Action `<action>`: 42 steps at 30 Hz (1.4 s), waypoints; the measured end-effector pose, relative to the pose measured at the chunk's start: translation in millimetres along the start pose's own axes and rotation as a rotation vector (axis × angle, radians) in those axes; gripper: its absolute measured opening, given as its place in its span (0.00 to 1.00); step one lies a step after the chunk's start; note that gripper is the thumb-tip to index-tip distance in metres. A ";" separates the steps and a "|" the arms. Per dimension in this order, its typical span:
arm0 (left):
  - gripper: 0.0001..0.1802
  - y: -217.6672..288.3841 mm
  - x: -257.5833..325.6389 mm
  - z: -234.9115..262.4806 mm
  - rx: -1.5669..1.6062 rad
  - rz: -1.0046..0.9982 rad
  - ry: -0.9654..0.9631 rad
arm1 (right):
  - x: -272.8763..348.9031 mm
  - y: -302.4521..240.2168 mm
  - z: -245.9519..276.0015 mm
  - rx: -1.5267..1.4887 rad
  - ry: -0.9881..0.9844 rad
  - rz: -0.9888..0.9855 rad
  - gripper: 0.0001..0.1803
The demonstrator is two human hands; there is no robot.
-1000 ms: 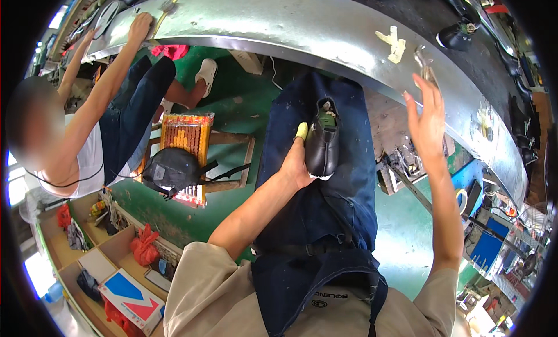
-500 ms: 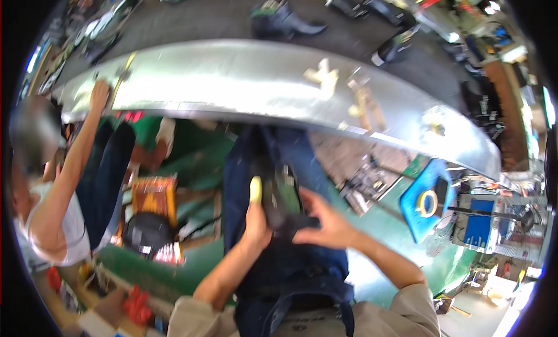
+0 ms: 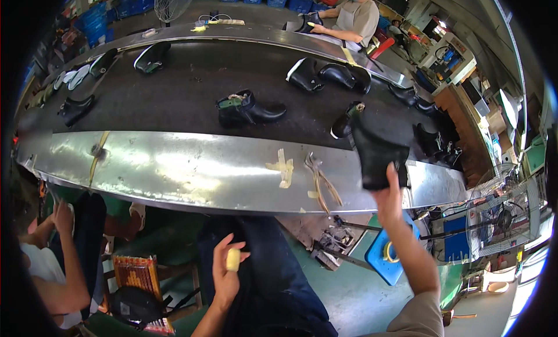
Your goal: Manually pulling, trimming, and finishing shoes at a workstation in a factory.
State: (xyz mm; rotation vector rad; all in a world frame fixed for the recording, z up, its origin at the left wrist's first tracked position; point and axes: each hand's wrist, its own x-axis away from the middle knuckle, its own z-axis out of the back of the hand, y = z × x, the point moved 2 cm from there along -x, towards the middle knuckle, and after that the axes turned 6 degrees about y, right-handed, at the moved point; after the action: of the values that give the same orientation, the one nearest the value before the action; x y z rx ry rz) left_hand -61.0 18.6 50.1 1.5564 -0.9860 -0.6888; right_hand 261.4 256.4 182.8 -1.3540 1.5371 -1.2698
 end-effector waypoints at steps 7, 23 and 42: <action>0.35 -1.2 -28.7 28.2 -0.162 0.015 0.140 | -252.4 10.9 124.4 1.024 0.514 0.410 0.50; 0.24 67.8 -198.1 -11.5 -0.778 -0.646 -0.066 | -318.2 45.1 -139.9 1.556 -0.390 0.958 0.42; 0.25 59.9 -207.0 -3.1 -0.488 -0.365 -0.196 | -181.2 59.2 -117.3 0.327 -0.348 0.267 0.37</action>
State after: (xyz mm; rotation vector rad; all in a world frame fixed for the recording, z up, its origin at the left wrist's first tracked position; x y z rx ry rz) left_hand -171.8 198.5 92.8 1.2544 -0.6084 -1.2551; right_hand 169.8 456.1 140.0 -1.0525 1.1651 -1.0047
